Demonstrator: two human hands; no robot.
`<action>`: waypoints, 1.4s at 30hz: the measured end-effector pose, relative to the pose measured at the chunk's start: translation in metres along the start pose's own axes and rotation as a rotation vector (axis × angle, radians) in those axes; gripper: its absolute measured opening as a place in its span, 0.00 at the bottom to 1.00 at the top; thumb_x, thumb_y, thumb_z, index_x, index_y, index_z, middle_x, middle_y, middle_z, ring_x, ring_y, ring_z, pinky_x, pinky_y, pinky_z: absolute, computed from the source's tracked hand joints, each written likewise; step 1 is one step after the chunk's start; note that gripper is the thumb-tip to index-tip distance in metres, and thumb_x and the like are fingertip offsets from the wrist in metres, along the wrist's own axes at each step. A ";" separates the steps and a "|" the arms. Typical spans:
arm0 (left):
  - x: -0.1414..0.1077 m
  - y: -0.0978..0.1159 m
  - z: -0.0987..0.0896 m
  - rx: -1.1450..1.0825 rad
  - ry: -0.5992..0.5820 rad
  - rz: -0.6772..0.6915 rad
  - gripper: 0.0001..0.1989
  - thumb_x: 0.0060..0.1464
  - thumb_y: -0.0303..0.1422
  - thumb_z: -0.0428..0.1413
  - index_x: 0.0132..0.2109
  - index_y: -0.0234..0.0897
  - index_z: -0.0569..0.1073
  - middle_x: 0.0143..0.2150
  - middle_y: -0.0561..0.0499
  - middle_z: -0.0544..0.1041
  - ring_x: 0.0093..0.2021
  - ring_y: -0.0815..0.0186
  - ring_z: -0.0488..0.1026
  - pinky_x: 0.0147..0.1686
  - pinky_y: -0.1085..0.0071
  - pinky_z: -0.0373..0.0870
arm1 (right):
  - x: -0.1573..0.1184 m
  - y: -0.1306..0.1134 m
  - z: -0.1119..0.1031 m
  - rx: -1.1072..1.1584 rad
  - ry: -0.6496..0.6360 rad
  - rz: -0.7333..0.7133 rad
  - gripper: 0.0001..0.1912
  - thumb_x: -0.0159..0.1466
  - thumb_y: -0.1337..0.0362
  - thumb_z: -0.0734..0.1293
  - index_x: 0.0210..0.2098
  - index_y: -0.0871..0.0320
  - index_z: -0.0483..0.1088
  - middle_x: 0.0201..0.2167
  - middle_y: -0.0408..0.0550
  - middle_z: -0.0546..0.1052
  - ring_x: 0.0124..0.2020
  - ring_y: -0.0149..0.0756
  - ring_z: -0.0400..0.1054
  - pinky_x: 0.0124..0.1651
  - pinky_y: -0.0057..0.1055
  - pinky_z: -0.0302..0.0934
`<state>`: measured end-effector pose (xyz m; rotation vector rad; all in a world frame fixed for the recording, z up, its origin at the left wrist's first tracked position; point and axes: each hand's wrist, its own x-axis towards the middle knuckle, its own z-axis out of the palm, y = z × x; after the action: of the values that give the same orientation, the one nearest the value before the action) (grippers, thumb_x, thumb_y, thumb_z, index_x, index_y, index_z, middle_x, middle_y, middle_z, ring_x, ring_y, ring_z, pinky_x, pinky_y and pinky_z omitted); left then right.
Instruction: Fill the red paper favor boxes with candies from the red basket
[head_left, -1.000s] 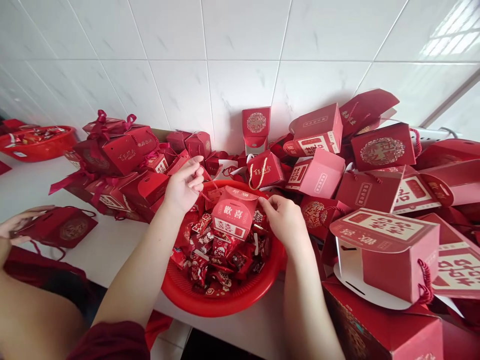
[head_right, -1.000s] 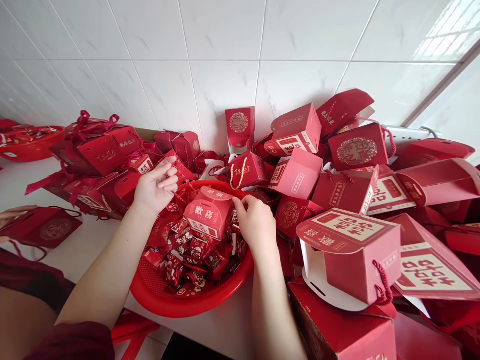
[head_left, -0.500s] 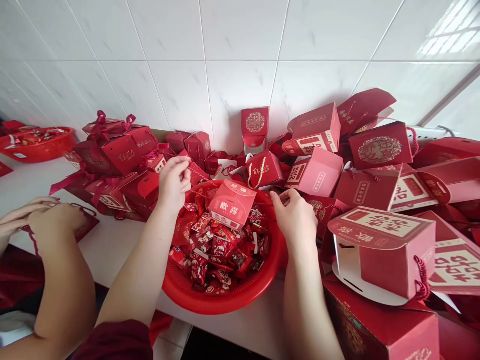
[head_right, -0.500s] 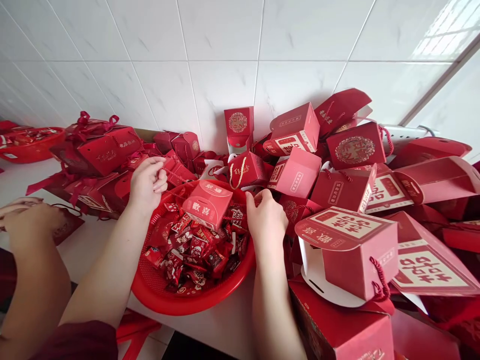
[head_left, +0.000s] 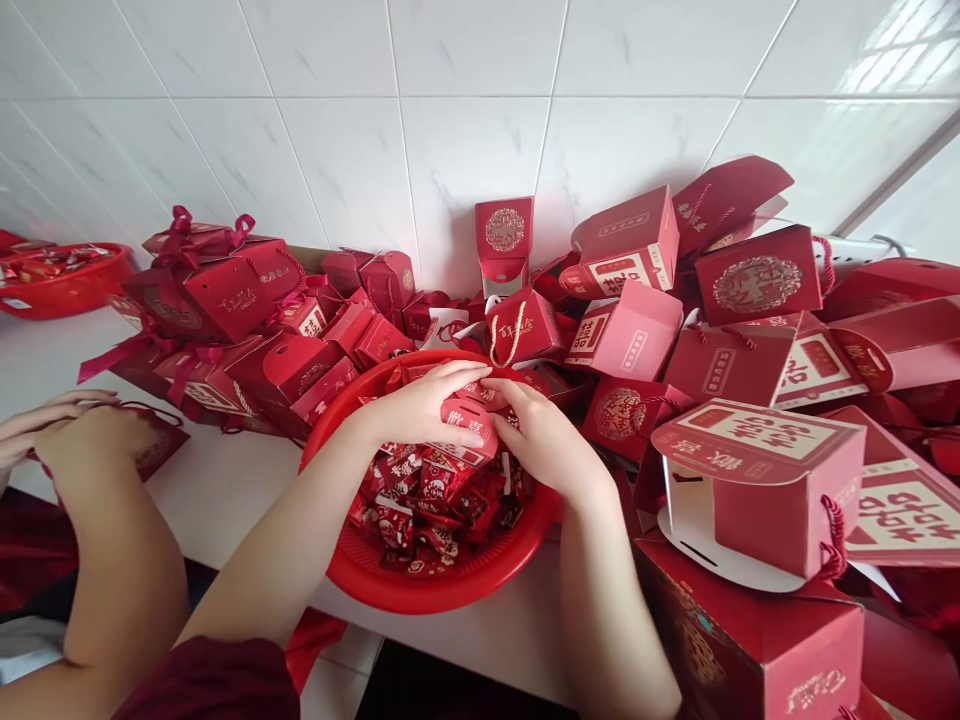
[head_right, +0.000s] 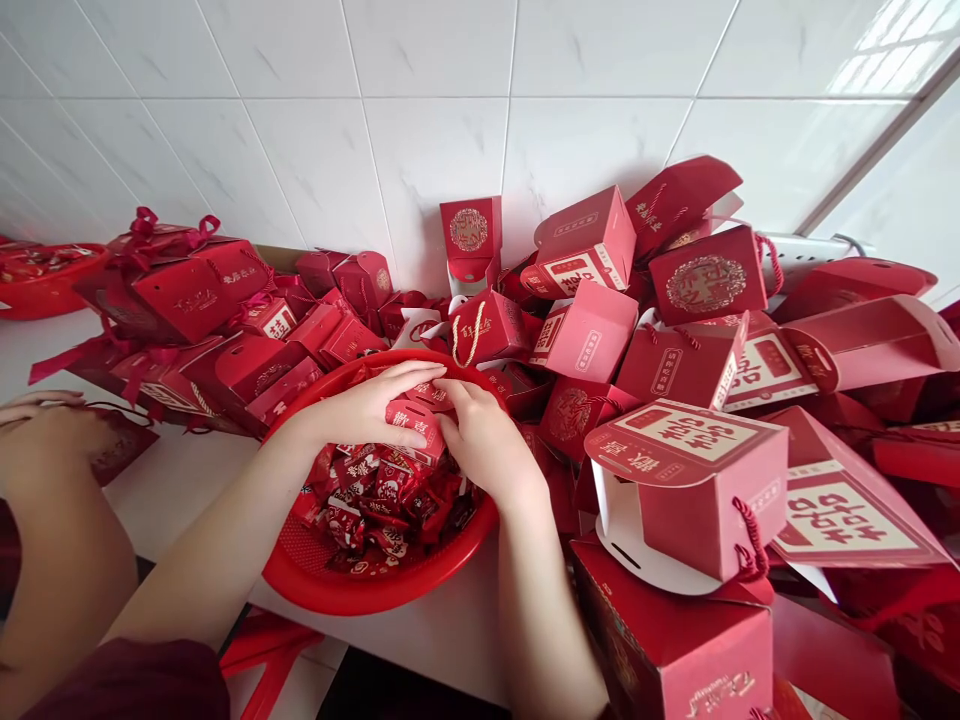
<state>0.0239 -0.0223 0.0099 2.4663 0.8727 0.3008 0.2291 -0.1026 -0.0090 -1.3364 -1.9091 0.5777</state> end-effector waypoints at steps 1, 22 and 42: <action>0.001 -0.002 0.001 0.007 0.001 0.002 0.45 0.53 0.48 0.64 0.72 0.47 0.55 0.75 0.47 0.53 0.74 0.54 0.51 0.72 0.56 0.53 | 0.000 -0.001 -0.001 -0.008 0.011 -0.013 0.19 0.71 0.69 0.60 0.59 0.60 0.69 0.58 0.54 0.74 0.59 0.39 0.68 0.64 0.38 0.58; 0.000 0.015 -0.020 0.296 -0.121 0.001 0.33 0.63 0.47 0.54 0.72 0.56 0.56 0.73 0.47 0.55 0.73 0.49 0.51 0.68 0.53 0.56 | -0.021 -0.027 -0.026 0.042 0.125 -0.070 0.06 0.71 0.65 0.61 0.41 0.56 0.71 0.40 0.47 0.77 0.43 0.37 0.71 0.49 0.33 0.61; 0.146 -0.109 -0.134 0.070 0.687 -0.718 0.31 0.65 0.50 0.47 0.65 0.34 0.68 0.54 0.37 0.78 0.49 0.53 0.78 0.47 0.60 0.74 | -0.018 -0.053 -0.017 -0.102 -0.072 0.014 0.08 0.72 0.65 0.60 0.39 0.57 0.70 0.38 0.49 0.78 0.39 0.36 0.74 0.42 0.29 0.61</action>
<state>0.0306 0.1949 0.0724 1.9189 1.9856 0.8710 0.2134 -0.1394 0.0343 -1.4109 -2.0127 0.5490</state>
